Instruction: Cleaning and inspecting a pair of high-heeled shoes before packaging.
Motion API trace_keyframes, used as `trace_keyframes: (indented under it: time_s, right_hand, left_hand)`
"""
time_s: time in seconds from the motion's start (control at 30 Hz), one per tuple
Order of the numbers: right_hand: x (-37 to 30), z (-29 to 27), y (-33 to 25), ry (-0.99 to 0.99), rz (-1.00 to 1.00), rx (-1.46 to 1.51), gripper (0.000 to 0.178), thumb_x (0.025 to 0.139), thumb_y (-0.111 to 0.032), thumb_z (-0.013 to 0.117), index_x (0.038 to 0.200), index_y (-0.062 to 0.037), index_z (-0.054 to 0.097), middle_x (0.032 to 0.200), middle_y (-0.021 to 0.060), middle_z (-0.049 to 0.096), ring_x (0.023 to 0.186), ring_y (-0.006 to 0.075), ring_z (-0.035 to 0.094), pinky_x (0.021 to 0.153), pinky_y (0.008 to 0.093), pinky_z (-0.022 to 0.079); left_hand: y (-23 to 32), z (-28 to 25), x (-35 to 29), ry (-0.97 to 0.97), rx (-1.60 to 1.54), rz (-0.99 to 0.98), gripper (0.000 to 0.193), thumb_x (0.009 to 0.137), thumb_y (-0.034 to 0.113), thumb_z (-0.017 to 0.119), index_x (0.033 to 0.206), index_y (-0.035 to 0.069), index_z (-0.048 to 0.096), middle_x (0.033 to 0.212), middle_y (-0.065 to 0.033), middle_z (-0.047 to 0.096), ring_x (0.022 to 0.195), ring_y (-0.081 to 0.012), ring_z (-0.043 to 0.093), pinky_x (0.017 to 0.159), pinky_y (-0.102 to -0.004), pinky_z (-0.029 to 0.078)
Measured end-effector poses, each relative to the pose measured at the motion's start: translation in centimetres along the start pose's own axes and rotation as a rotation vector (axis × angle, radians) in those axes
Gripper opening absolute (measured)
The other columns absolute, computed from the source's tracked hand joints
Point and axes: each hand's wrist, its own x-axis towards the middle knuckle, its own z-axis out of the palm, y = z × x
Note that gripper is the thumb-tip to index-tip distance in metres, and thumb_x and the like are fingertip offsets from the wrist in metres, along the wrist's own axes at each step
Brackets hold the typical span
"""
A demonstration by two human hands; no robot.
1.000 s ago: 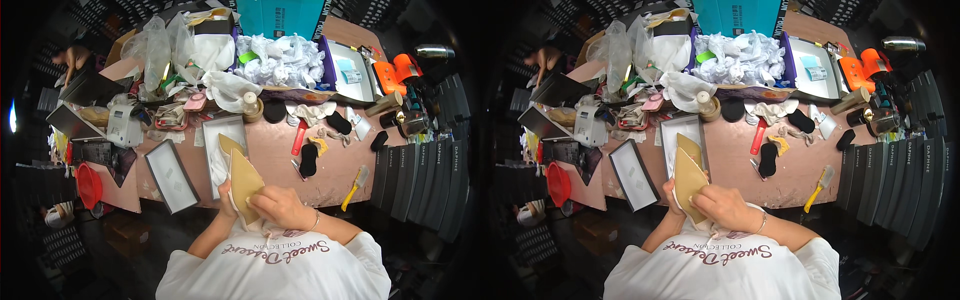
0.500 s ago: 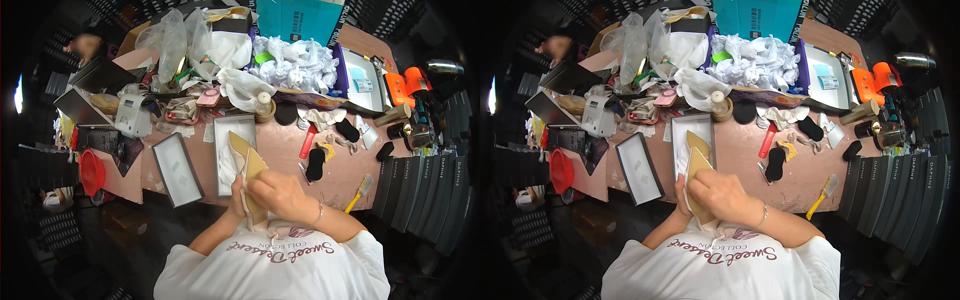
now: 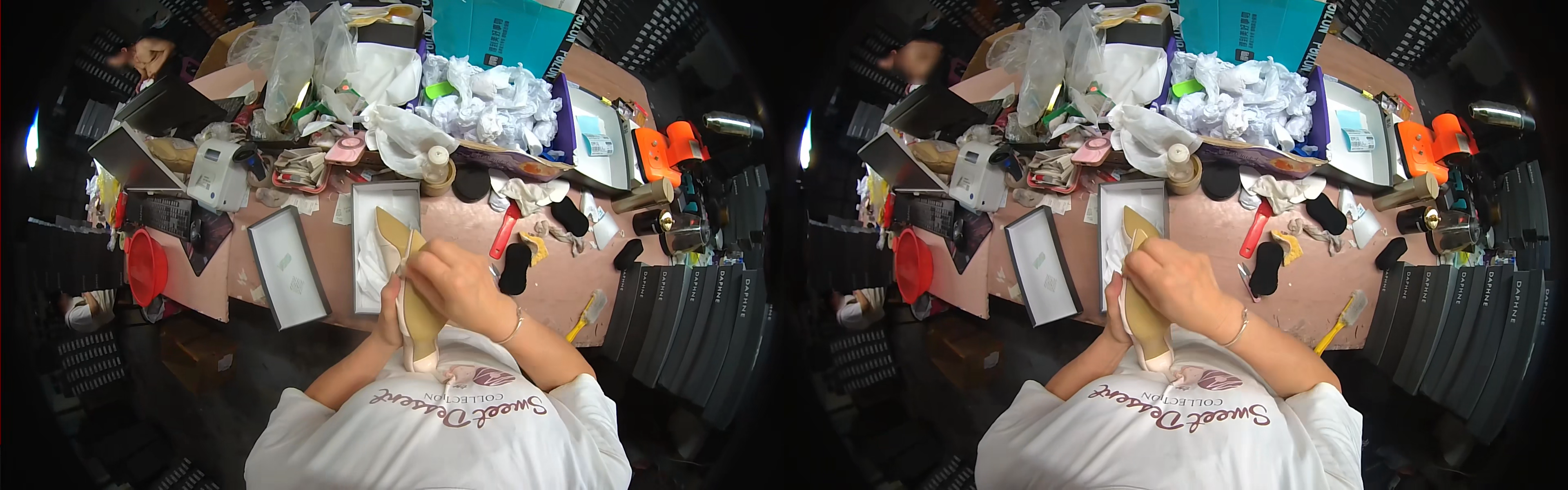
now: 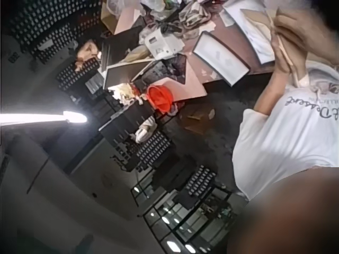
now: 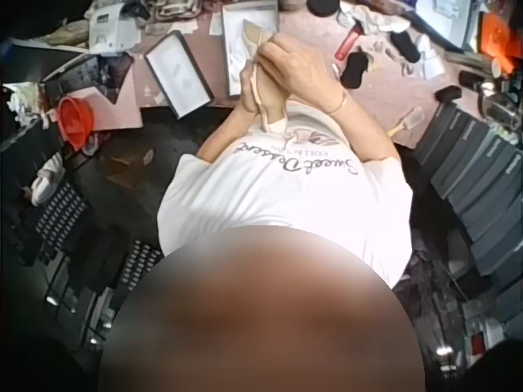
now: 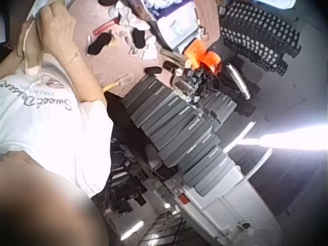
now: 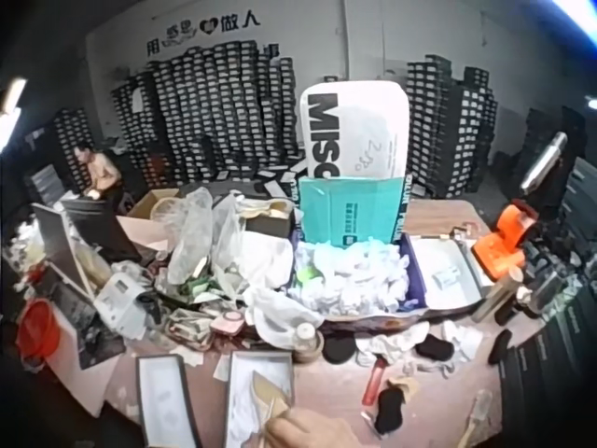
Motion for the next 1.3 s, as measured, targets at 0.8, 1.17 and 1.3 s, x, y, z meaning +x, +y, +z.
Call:
trace_keyframes:
  time_s: [0.8, 1.17, 1.3]
  right_hand:
    - [-7.1, -1.1, -1.5, 0.042, 0.209, 0.248, 0.028, 0.083, -0.008, 0.072, 0.111, -0.0081, 0.068, 0.094, 0.0105, 0.054, 0.071, 0.0236, 0.061, 0.060, 0.0340, 0.051]
    - [-6.9, -1.1, -2.2, 0.045, 0.221, 0.261, 0.021, 0.083, -0.005, 0.068, 0.104, -0.0046, 0.065, 0.086, 0.0098, 0.057, 0.068, 0.0256, 0.063, 0.058, 0.0344, 0.052]
    - [-4.8, -0.1, -0.3, 0.111, 0.228, 0.284, 0.022, 0.082, -0.006, 0.071, 0.104, -0.0044, 0.067, 0.086, 0.0090, 0.058, 0.070, 0.0237, 0.065, 0.060, 0.0342, 0.054]
  left_hand:
    - [0.1, -0.7, 0.4, 0.003, -0.031, 0.126, 0.086, 0.086, 0.067, 0.039, 0.147, 0.008, 0.028, 0.119, -0.0180, 0.055, 0.106, -0.0269, 0.059, 0.090, -0.0397, 0.051]
    - [-0.7, -1.0, 0.3, 0.112, -0.061, 0.115, 0.079, 0.090, 0.064, 0.036, 0.145, 0.008, 0.035, 0.121, -0.0175, 0.056, 0.108, -0.0282, 0.059, 0.095, -0.0394, 0.048]
    - [-0.1, 1.2, 0.2, 0.183, -0.163, 0.124, 0.078, 0.089, 0.064, 0.037, 0.143, 0.007, 0.037, 0.112, -0.0204, 0.059, 0.104, -0.0277, 0.061, 0.091, -0.0397, 0.050]
